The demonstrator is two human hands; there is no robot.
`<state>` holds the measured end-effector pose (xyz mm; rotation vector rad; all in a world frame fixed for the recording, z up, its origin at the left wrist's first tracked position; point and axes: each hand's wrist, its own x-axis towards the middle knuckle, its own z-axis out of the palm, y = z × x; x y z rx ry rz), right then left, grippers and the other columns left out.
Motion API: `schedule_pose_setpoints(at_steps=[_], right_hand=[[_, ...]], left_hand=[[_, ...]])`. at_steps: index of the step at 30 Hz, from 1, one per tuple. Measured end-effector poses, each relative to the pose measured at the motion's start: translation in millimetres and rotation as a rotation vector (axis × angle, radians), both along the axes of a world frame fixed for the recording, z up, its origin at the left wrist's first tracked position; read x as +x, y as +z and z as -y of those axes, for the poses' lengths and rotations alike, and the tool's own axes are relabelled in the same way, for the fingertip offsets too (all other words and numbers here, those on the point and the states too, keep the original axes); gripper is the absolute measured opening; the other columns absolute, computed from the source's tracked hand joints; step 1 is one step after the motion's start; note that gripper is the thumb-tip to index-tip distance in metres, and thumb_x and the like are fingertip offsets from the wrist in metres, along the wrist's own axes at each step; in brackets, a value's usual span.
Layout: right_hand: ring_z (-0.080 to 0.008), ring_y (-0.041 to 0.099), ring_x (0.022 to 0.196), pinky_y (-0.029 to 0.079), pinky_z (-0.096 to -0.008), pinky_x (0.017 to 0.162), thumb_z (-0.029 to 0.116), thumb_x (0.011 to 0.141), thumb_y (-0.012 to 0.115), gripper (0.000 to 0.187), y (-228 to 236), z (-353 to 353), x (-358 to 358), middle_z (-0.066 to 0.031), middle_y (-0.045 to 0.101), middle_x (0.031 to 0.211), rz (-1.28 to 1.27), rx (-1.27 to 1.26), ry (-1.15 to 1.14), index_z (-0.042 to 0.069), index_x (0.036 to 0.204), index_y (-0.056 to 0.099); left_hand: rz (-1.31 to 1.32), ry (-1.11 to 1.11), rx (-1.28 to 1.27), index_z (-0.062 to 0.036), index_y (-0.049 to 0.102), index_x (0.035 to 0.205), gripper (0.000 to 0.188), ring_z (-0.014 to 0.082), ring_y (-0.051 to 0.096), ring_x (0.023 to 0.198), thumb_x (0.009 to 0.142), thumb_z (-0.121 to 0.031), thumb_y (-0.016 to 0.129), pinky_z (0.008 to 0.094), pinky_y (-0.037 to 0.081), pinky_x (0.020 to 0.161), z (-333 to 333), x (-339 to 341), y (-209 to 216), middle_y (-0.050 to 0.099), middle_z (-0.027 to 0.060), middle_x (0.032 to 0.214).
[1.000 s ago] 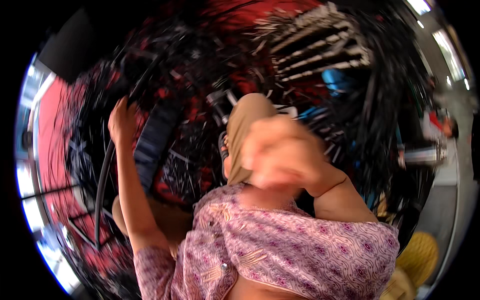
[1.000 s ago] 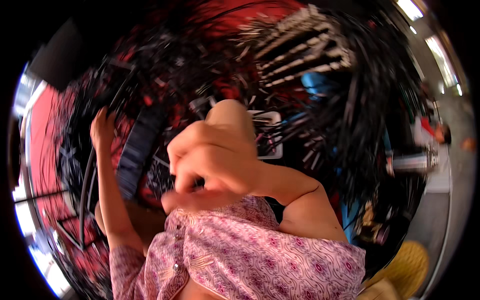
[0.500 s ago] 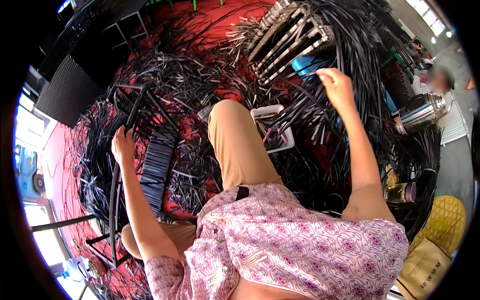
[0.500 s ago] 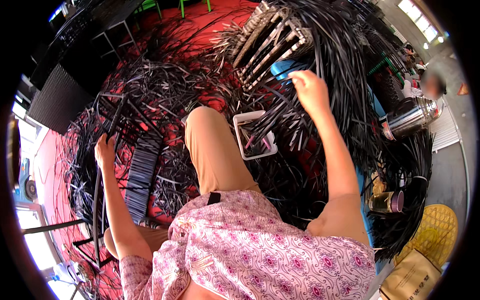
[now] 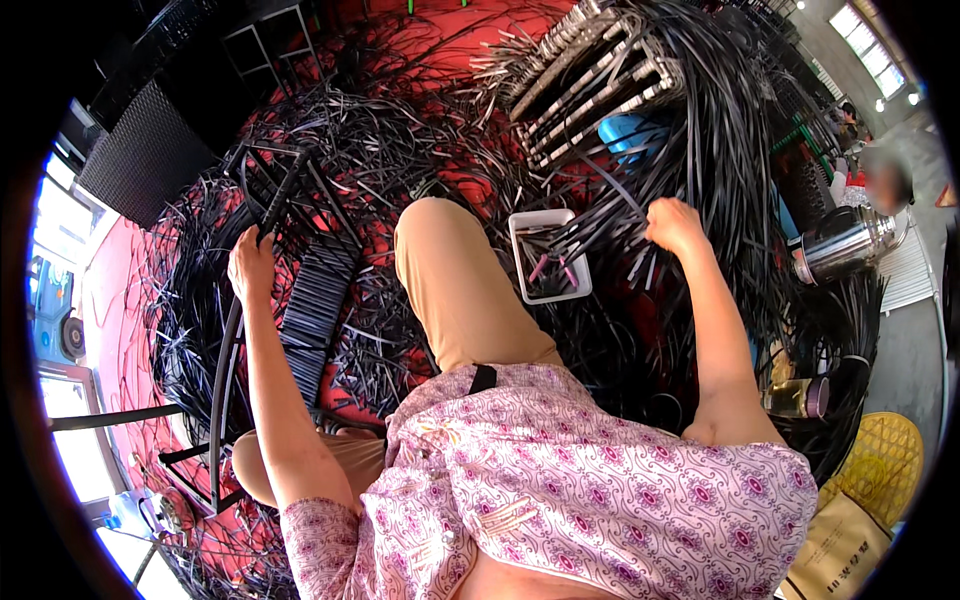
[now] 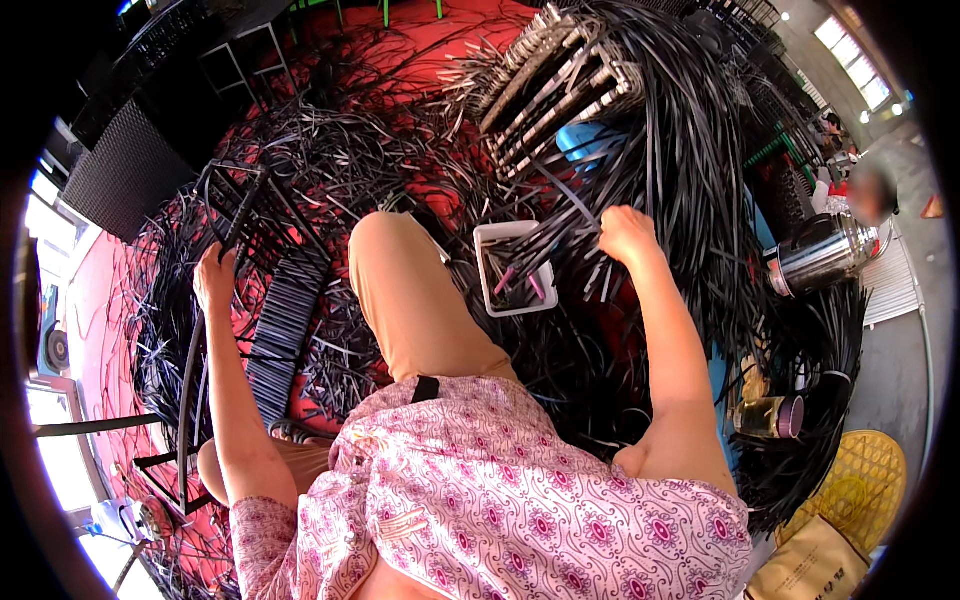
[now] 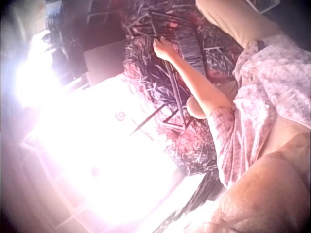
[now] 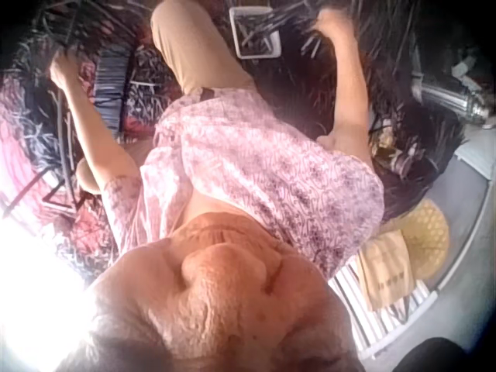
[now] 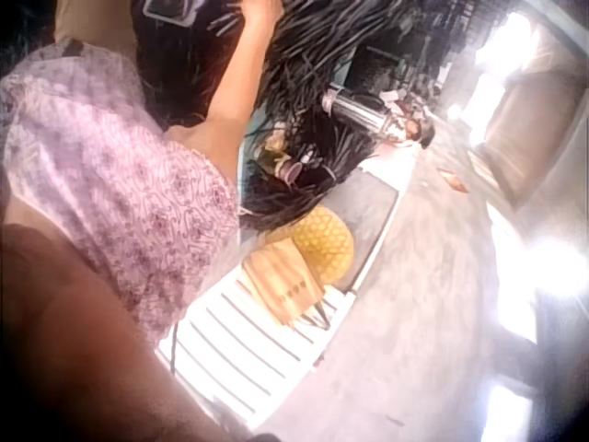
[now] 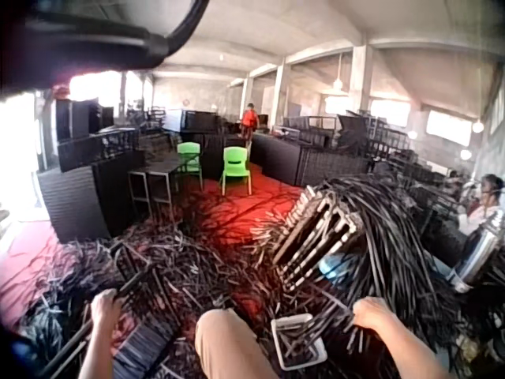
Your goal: The person sits on the floor and assembles a black metal chair frame. They attach black plastic slats to the frame using a nail gun and secure them with a hammer. The person works on the seat and backrest sections of the chair.
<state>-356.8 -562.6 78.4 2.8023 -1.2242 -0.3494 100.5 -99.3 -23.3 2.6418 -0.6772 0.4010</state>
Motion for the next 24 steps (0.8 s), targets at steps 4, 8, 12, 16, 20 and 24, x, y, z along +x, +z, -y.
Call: schedule_pose_setpoints(at_steps=[4,8,12,16,20,24], right_hand=[[-0.0302,0.067,0.078,0.053,-0.0377,0.073,0.022,0.081,0.069,0.019,41,-45,12,-0.0157,0.068,0.08,0.312,0.232,-0.021,0.004,0.085,0.071],[-0.0064,0.062,0.069,0.049,-0.0228,0.061,0.016,0.088,0.069,0.016,71,-127,68,-0.0023,0.068,0.079,0.764,1.056,0.21,0.002,0.095,0.07],[-0.0078,0.062,0.066,0.05,-0.0236,0.061,0.02,0.092,0.067,0.019,56,-191,135,-0.0022,0.067,0.084,0.756,1.31,0.485,0.002,0.098,0.069],[-0.0095,0.063,0.064,0.048,-0.022,0.057,0.022,0.094,0.064,0.02,22,-213,198,-0.0037,0.068,0.084,1.096,1.593,0.172,0.004,0.103,0.066],[-0.0153,0.069,0.076,0.058,-0.0257,0.062,0.012,0.091,0.067,0.014,-21,-218,262,-0.0096,0.071,0.096,1.396,1.922,-0.076,0.005,0.104,0.067],[-0.0243,0.069,0.097,0.059,-0.0351,0.086,0.011,0.093,0.064,0.011,-65,-245,322,-0.0129,0.069,0.105,1.459,2.234,-0.192,0.004,0.102,0.065]], left_hand=[[-0.003,-0.013,-0.026,0.0007,0.065,0.115,0.042,0.0364,0.062,0.106,0.09,-0.033,0.058,0.0428,0.048,0.089,4,-5,6,0.066,0.0184,0.115],[-0.003,0.012,-0.015,0.0006,0.065,0.115,0.042,0.0358,0.062,0.106,0.088,-0.031,0.06,0.0422,0.048,0.09,-7,-3,3,0.066,0.0179,0.115],[-0.06,0.016,-0.051,-0.0005,0.065,0.116,0.044,0.0335,0.06,0.112,0.087,-0.033,0.062,0.04,0.046,0.096,0,0,5,0.065,0.0168,0.119],[0.006,-0.037,-0.061,-0.0018,0.064,0.118,0.044,0.033,0.06,0.113,0.088,-0.035,0.061,0.0405,0.046,0.096,-4,9,-8,0.065,0.018,0.118],[-0.103,-0.064,-0.069,-0.0033,0.066,0.115,0.043,0.0346,0.062,0.107,0.085,-0.034,0.064,0.0419,0.049,0.09,-10,3,13,0.067,0.0171,0.111],[-0.23,-0.151,-0.212,-0.0011,0.065,0.117,0.046,0.0371,0.061,0.109,0.079,-0.026,0.071,0.041,0.048,0.093,-19,14,13,0.066,0.0212,0.113]])
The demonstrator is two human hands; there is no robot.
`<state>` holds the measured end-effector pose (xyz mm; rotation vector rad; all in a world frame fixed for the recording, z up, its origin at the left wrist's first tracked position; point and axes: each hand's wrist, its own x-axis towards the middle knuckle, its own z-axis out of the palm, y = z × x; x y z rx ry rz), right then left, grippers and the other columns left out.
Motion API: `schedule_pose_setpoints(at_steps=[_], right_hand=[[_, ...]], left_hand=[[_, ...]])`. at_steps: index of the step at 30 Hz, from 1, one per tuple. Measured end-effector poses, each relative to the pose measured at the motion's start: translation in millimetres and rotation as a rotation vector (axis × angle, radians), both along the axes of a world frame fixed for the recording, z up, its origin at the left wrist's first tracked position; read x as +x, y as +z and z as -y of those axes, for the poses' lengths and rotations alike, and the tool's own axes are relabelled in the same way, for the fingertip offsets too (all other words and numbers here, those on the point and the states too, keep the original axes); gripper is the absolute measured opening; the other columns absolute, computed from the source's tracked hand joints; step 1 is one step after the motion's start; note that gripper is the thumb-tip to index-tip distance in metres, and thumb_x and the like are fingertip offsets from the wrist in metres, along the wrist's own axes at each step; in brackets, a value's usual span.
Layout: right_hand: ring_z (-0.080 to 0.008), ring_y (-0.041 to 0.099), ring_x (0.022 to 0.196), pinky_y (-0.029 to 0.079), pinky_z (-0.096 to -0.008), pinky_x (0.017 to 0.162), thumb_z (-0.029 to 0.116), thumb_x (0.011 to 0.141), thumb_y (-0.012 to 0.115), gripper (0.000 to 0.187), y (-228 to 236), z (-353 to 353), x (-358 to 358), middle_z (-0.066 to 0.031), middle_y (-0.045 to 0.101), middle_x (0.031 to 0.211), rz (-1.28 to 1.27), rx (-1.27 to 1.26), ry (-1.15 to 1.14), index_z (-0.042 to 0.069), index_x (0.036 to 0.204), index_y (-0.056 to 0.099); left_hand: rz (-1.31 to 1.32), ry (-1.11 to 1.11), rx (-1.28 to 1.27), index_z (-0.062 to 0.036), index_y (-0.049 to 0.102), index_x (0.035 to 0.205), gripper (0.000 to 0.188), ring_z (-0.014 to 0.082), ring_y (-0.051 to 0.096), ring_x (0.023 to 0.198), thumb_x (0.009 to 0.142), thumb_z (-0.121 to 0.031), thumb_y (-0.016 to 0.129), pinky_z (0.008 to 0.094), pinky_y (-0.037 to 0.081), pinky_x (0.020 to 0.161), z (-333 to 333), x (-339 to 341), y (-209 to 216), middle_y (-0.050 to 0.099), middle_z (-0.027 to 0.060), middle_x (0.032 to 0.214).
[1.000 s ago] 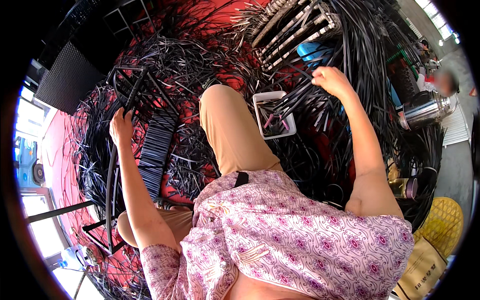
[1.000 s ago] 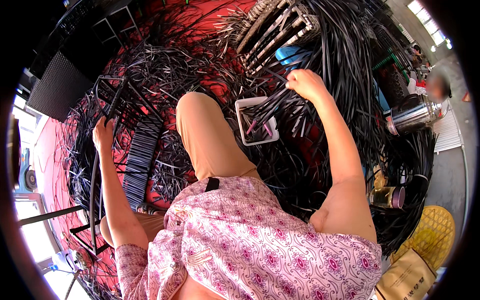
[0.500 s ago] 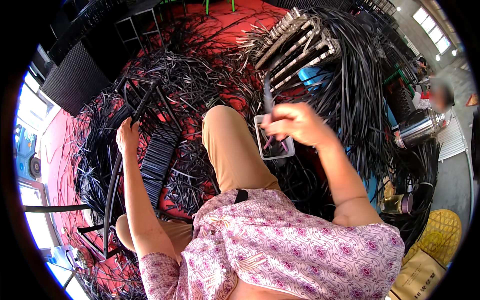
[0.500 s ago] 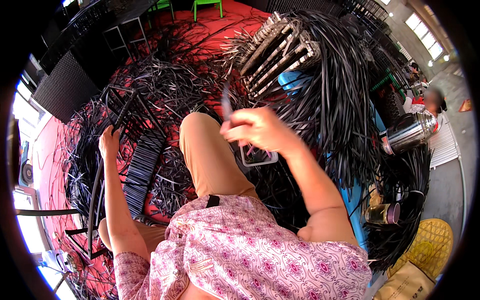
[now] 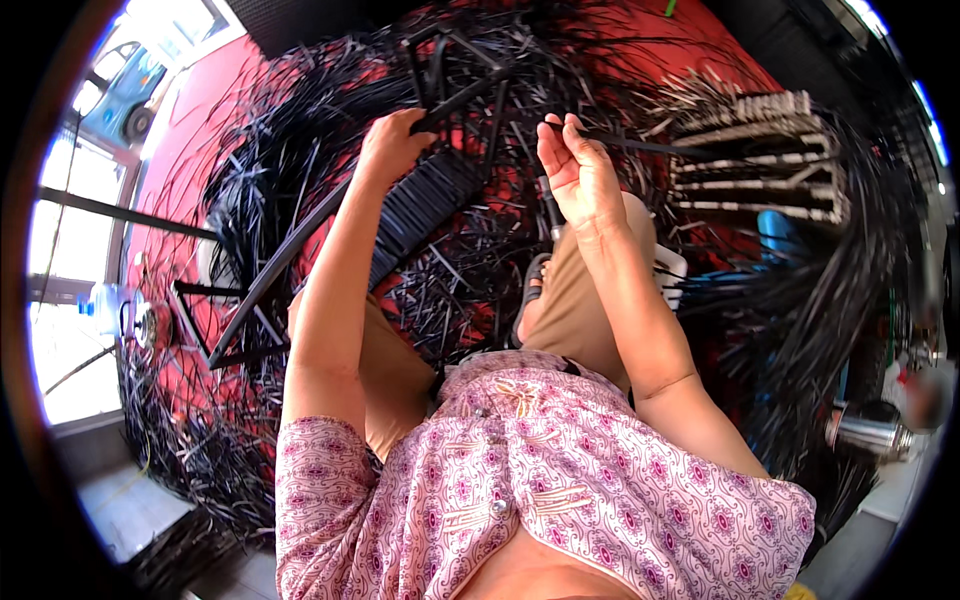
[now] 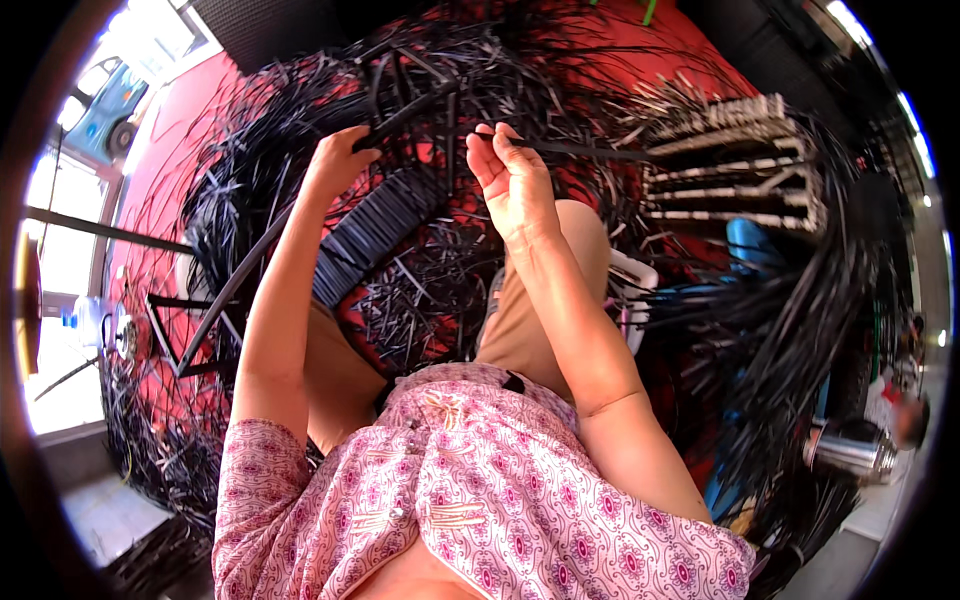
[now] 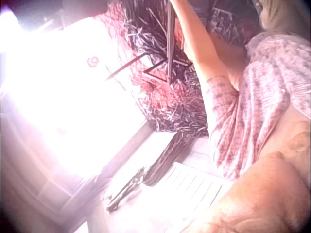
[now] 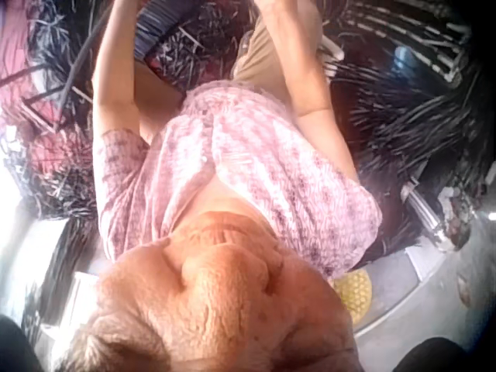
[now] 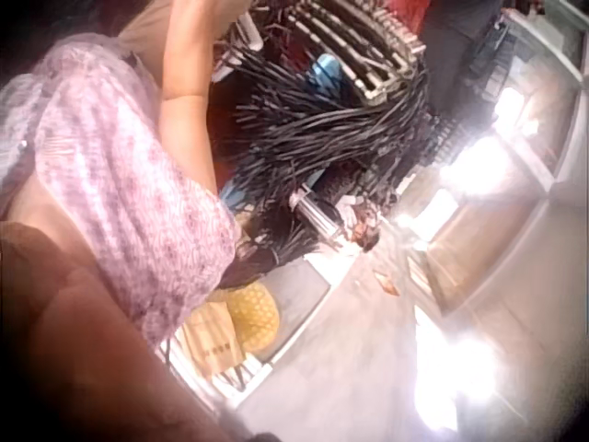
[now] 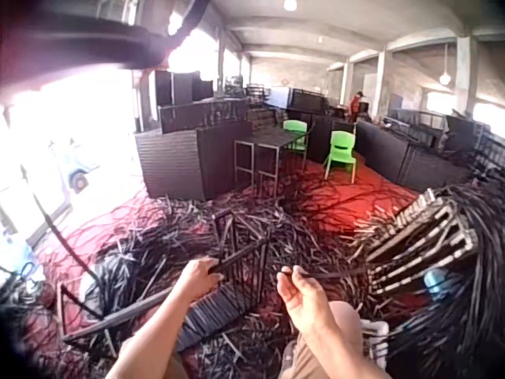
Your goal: The person sits on the floor and assembles a black metal chair frame. They attach black plastic slats to the frame using a nail gun and secure them with a hammer. The person works on the seat and backrest sections of the chair.
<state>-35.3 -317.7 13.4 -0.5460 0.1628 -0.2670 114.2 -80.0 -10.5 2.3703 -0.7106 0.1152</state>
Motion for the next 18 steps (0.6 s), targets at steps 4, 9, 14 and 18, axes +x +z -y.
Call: schedule_pose_setpoints(at_steps=[4,9,14,18], right_hand=[[-0.0266,0.068,0.101,0.059,-0.0372,0.089,0.01,0.093,0.064,0.008,-39,-30,46,-0.0136,0.067,0.11,-0.076,0.124,-0.014,0.004,0.098,0.062],[-0.0283,0.067,0.105,0.057,-0.0385,0.094,0.008,0.094,0.062,0.007,-76,-66,71,-0.014,0.068,0.107,-0.099,0.151,0.042,0.003,0.098,0.061],[-0.03,0.067,0.101,0.056,-0.042,0.093,0.017,0.095,0.061,0.015,-87,-82,76,-0.0162,0.068,0.104,-0.028,0.258,0.054,0.002,0.092,0.061],[-0.0299,0.067,0.1,0.057,-0.042,0.09,0.013,0.098,0.05,0.016,-88,-80,80,-0.0157,0.067,0.105,-0.034,0.195,0.047,0.002,0.101,0.061]], left_hand=[[-0.138,-0.057,-0.04,0.0048,0.062,0.119,0.055,0.034,0.065,0.106,0.072,-0.019,0.077,0.0371,0.049,0.092,-9,3,12,0.066,0.0237,0.113],[-0.223,-0.065,-0.049,0.0047,0.063,0.116,0.056,0.033,0.067,0.097,0.069,-0.02,0.079,0.0375,0.05,0.085,-7,9,14,0.068,0.0219,0.104],[-0.152,-0.072,-0.106,0.0043,0.065,0.108,0.053,0.0346,0.066,0.086,0.066,-0.024,0.081,0.0395,0.05,0.075,-9,14,8,0.067,0.022,0.092],[-0.287,-0.041,-0.122,0.0036,0.067,0.103,0.047,0.0269,0.065,0.074,0.074,-0.032,0.077,0.0367,0.049,0.066,-5,14,14,0.066,0.0169,0.079]])
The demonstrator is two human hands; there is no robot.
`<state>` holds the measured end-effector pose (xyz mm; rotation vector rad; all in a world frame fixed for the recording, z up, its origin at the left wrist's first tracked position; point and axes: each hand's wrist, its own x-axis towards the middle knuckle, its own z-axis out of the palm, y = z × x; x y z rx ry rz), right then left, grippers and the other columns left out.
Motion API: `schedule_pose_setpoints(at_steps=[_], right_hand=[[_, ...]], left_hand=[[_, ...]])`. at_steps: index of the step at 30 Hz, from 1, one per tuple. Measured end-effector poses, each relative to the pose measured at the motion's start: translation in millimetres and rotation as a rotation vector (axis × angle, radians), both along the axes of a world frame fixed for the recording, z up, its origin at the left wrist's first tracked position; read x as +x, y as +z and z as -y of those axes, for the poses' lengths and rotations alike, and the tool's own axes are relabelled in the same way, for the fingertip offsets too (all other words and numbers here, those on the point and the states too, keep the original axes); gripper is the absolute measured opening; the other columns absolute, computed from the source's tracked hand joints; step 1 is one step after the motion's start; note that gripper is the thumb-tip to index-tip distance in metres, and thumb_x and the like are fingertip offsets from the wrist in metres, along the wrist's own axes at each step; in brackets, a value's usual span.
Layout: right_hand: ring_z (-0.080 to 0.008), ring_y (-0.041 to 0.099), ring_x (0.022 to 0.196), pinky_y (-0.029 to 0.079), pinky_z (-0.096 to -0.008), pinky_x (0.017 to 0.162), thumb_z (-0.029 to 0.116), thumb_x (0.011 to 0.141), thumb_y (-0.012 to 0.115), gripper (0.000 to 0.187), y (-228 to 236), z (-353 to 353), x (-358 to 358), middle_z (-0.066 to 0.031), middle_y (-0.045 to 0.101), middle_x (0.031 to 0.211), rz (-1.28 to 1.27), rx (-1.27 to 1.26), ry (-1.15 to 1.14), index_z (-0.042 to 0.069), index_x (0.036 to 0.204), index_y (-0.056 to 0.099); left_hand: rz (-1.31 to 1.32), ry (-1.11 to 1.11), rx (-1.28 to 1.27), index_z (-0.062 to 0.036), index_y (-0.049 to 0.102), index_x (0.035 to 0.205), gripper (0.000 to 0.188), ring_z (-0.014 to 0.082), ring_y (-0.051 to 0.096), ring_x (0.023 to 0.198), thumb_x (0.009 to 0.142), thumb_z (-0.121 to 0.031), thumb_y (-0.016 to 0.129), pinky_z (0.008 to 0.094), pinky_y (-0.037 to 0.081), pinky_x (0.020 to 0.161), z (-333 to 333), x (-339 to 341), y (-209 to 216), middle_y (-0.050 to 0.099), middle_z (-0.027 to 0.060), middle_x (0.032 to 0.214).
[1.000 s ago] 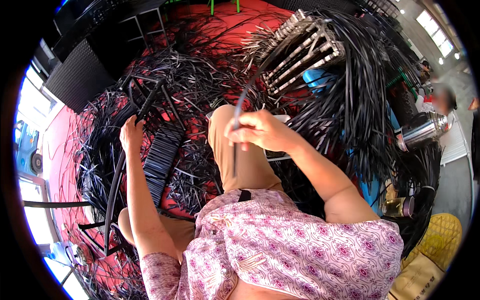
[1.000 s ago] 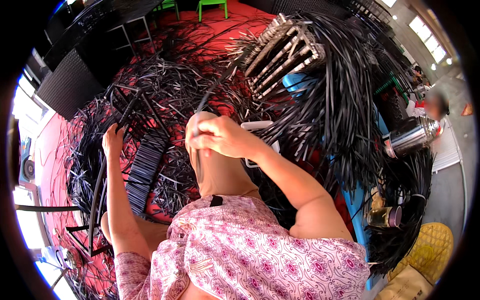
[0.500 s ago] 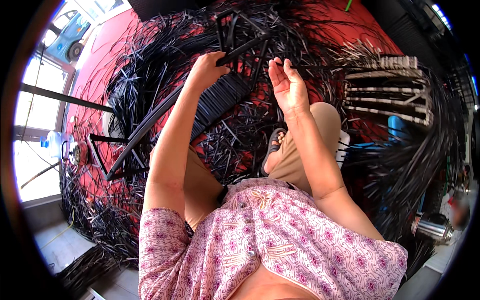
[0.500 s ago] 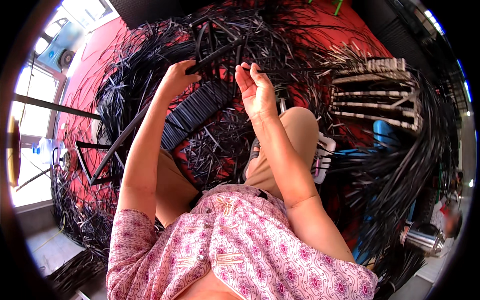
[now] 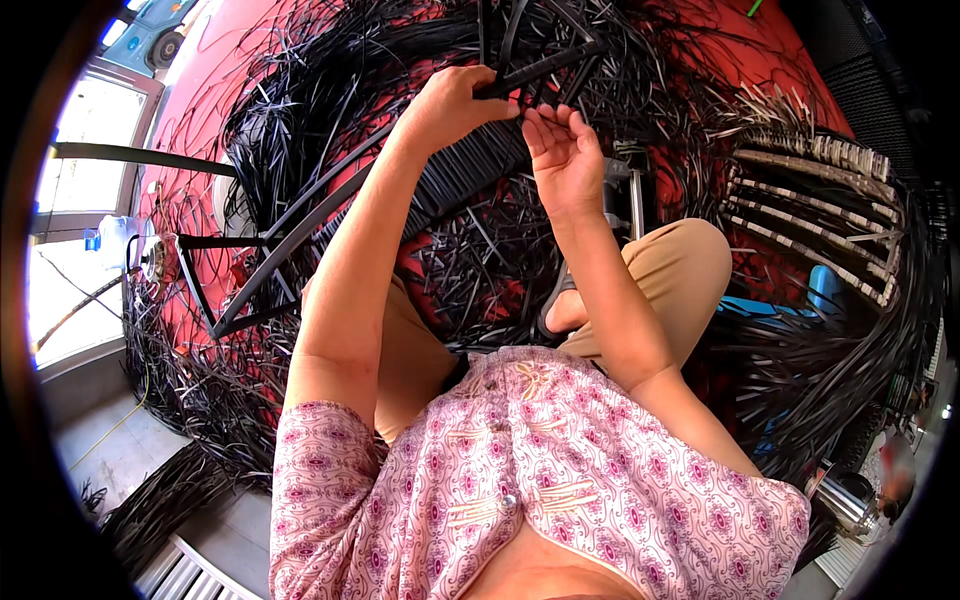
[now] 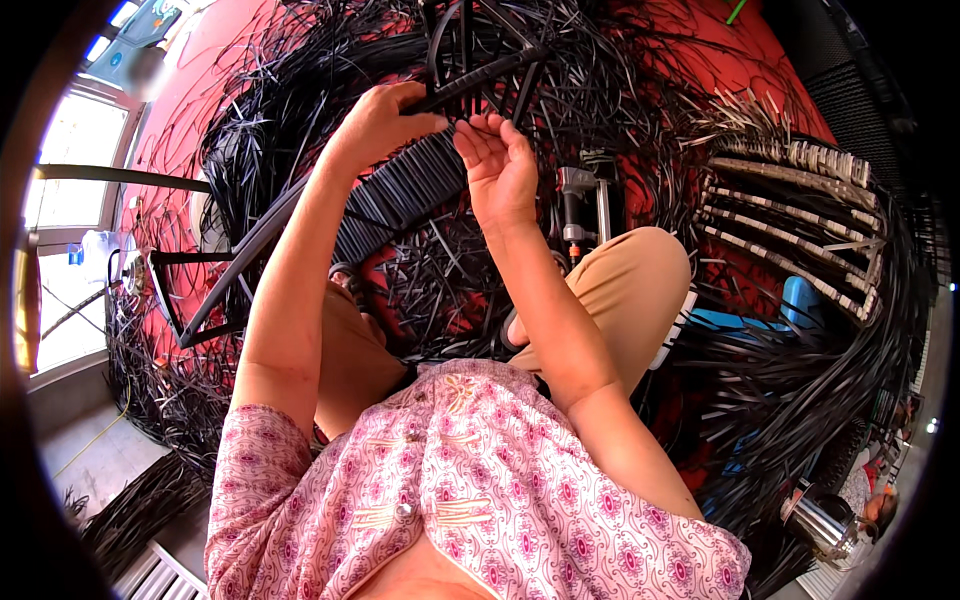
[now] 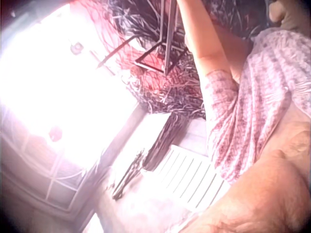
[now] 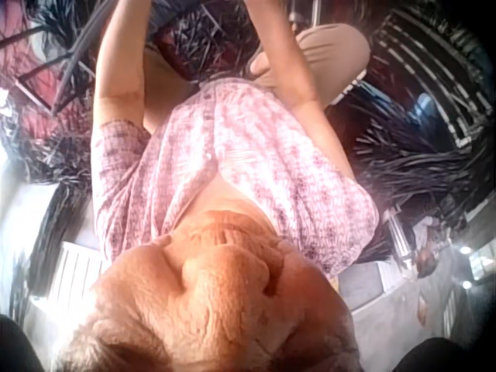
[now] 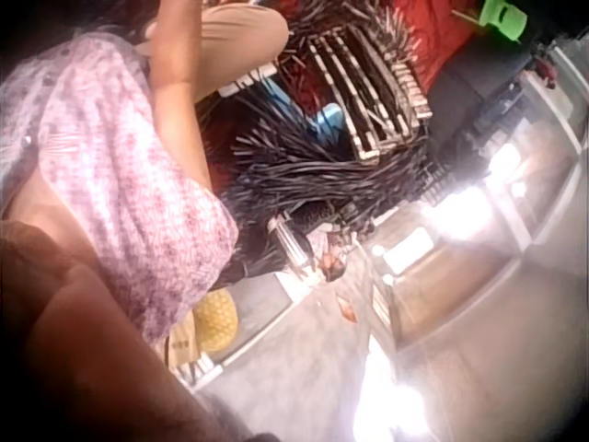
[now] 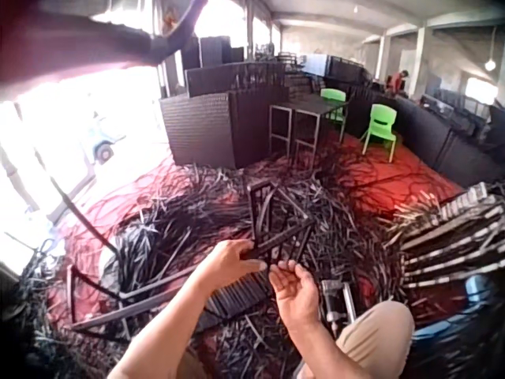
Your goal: The person sits on the floor and assembles a black metal chair frame. They attach black plastic slats to the frame using a nail gun and secure them with a hammer. The person works on the seat and backrest sections of the chair.
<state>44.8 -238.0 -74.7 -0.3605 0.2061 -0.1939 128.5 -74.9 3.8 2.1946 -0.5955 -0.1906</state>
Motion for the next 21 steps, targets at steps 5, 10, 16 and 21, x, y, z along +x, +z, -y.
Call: schedule_pose_setpoints(at_steps=[5,10,16,21], right_hand=[[-0.0294,0.067,0.099,0.055,-0.0415,0.092,0.002,0.096,0.044,0.022,-11,-8,3,-0.018,0.065,0.111,-0.009,-0.016,0.037,0.0,0.113,0.059],[-0.0278,0.065,0.104,0.055,-0.0401,0.095,-0.001,0.099,0.041,0.026,-17,-21,10,-0.0176,0.064,0.114,-0.069,-0.029,-0.037,-0.002,0.122,0.054],[-0.0269,0.065,0.107,0.056,-0.038,0.095,0.001,0.101,0.043,0.019,-13,-17,21,-0.0162,0.064,0.114,-0.121,0.105,-0.128,0.003,0.112,0.058],[-0.0247,0.064,0.105,0.056,-0.0364,0.092,0.0,0.101,0.042,0.022,-27,-27,24,-0.0143,0.063,0.115,-0.172,0.057,-0.153,0.003,0.116,0.057]], left_hand=[[-0.138,0.025,-0.018,0.0033,0.067,0.097,0.04,0.0195,0.062,0.065,0.082,-0.033,0.072,0.033,0.047,0.059,6,1,3,0.063,0.0128,0.07],[0.015,-0.095,-0.043,0.0046,0.065,0.1,0.035,0.0227,0.061,0.07,0.075,-0.018,0.072,0.0346,0.048,0.065,-2,8,-15,0.064,0.0155,0.078],[-0.023,-0.113,0.013,0.0064,0.064,0.1,0.042,0.0263,0.06,0.072,0.071,-0.022,0.075,0.0358,0.048,0.068,-2,2,1,0.064,0.0176,0.082],[-0.103,0.017,0.05,0.0048,0.067,0.094,0.04,0.0285,0.062,0.07,0.075,-0.03,0.074,0.0366,0.049,0.066,3,0,3,0.064,0.0182,0.075]])
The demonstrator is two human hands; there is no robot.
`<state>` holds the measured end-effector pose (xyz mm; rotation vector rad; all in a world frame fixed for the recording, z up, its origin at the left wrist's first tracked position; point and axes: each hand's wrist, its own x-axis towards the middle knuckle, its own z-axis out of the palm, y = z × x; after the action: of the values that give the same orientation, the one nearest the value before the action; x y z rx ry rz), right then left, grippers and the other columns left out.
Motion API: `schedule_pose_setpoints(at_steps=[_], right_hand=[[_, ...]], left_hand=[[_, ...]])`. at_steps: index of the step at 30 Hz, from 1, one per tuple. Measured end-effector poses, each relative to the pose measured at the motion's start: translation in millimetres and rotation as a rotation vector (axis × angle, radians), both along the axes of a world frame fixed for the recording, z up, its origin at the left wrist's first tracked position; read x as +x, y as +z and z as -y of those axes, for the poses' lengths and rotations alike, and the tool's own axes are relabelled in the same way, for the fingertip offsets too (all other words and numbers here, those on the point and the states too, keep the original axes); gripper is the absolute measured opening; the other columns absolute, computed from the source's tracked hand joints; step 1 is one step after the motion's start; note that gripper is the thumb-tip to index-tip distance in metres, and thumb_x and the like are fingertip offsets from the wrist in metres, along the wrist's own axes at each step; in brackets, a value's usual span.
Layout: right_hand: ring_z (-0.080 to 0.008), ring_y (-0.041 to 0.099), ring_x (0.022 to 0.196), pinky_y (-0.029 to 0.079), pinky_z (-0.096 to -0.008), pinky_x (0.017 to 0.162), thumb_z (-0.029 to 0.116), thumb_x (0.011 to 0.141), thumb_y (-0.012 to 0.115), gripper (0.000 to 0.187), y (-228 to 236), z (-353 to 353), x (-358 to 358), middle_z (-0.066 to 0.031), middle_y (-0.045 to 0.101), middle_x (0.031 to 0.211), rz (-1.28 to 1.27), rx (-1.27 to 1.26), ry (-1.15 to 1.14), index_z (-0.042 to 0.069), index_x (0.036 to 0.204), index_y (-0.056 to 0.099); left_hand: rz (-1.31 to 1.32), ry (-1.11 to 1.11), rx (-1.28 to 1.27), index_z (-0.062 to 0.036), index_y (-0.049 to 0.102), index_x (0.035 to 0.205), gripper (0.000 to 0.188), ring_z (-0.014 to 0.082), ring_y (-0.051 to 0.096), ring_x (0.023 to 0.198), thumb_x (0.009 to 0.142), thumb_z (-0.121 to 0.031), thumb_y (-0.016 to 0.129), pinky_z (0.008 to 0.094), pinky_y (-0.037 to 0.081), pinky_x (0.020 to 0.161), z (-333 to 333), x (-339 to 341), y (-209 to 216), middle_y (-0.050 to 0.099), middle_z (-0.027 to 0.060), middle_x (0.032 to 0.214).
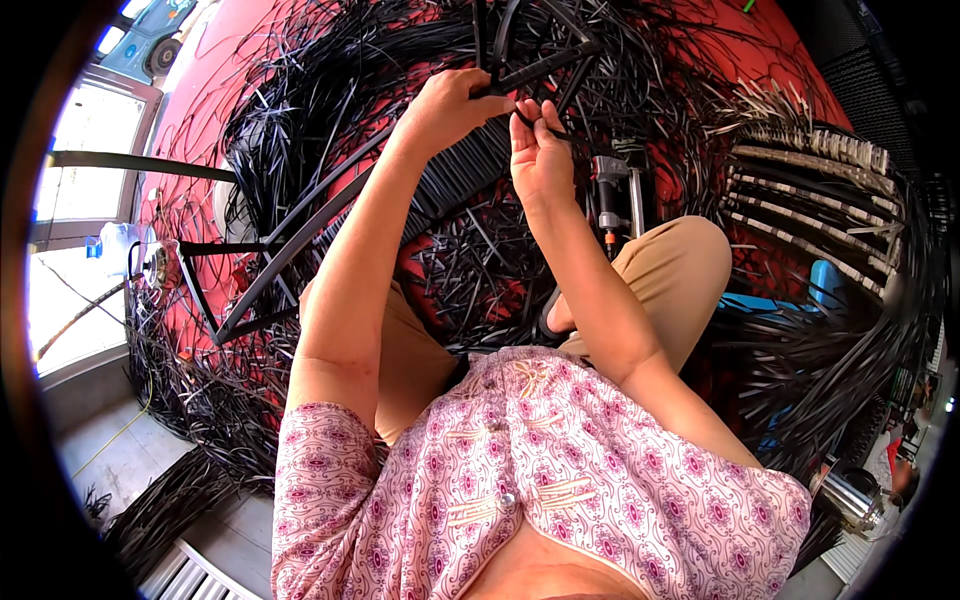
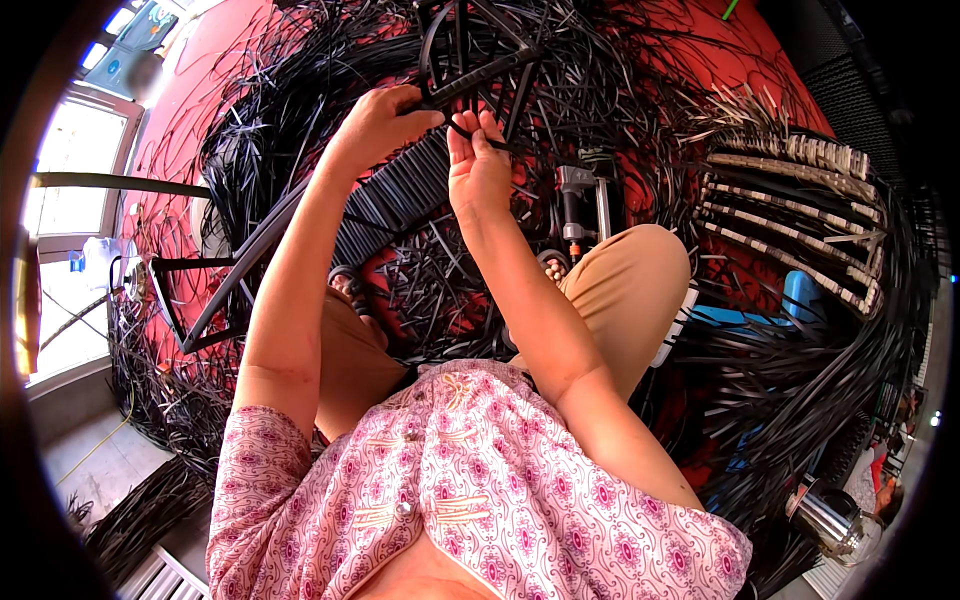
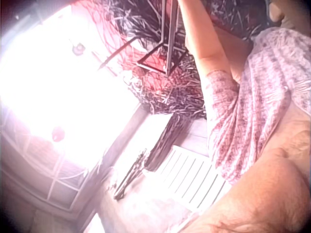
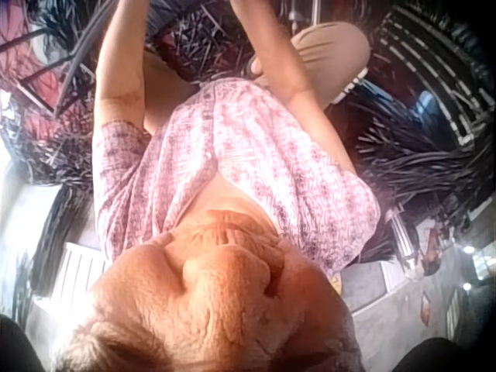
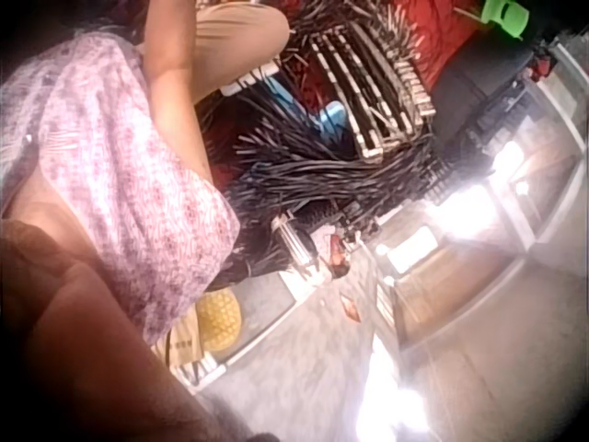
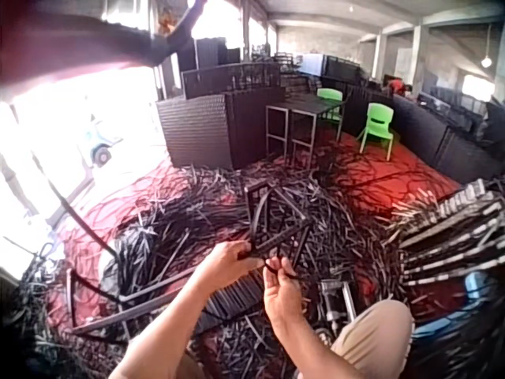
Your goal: The person sits on the floor and assembles a black metal chair frame. They attach black plastic slats to the frame using a nail gun and secure them with a hammer. The person works on the seat and backrest sections of the chair.
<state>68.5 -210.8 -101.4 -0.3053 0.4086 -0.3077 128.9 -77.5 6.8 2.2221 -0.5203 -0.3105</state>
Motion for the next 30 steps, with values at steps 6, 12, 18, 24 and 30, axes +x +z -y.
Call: schedule_pose_setpoints(at_steps=[6,12,18,24,30], right_hand=[[-0.0255,0.067,0.098,0.055,-0.0393,0.089,0.009,0.1,0.048,0.018,-3,4,-7,-0.0129,0.068,0.105,0.049,0.01,0.019,0.008,0.115,0.059],[-0.024,0.066,0.078,0.052,-0.0391,0.07,0.021,0.091,0.064,0.01,44,123,-36,-0.0053,0.065,0.074,-0.024,-0.07,-0.127,0.011,0.093,0.064],[-0.0136,0.052,0.057,0.042,-0.0265,0.053,0.016,0.093,0.052,0.017,139,382,-131,-0.0034,0.056,0.065,-0.147,-0.628,-0.822,0.007,0.078,0.055],[-0.0118,0.047,0.048,0.039,-0.0238,0.043,0.025,0.098,0.05,0.026,159,334,-128,-0.0043,0.054,0.063,-0.082,-0.838,-0.743,0.009,0.078,0.05],[-0.0183,0.06,0.057,0.044,-0.0296,0.048,0.023,0.092,0.055,0.023,-75,48,-134,-0.0119,0.067,0.071,-0.478,-0.324,0.488,0.007,0.077,0.061]], left_hand=[[0.218,0.051,-0.001,-0.0001,0.067,0.089,0.033,0.0359,0.066,0.078,0.08,-0.032,0.067,0.041,0.05,0.066,11,3,-16,0.066,0.0199,0.08],[0.079,0.071,-0.091,0.0015,0.062,0.082,0.021,0.0129,0.053,0.055,0.084,-0.019,0.067,0.0327,0.04,0.052,5,-7,1,0.056,0.0076,0.06],[0.186,0.06,-0.04,0.0038,0.059,0.079,0.027,0.0245,0.052,0.055,0.082,-0.022,0.066,0.0385,0.04,0.057,19,-5,-2,0.053,0.0156,0.06],[0.165,0.08,-0.049,0.0032,0.06,0.078,0.026,0.0189,0.052,0.052,0.083,-0.022,0.065,0.0356,0.041,0.055,16,-8,7,0.054,0.0128,0.059],[0.239,0.021,0.016,0.0026,0.058,0.078,0.028,0.0155,0.053,0.054,0.084,-0.024,0.065,0.0327,0.041,0.055,12,2,1,0.052,0.0111,0.061]])
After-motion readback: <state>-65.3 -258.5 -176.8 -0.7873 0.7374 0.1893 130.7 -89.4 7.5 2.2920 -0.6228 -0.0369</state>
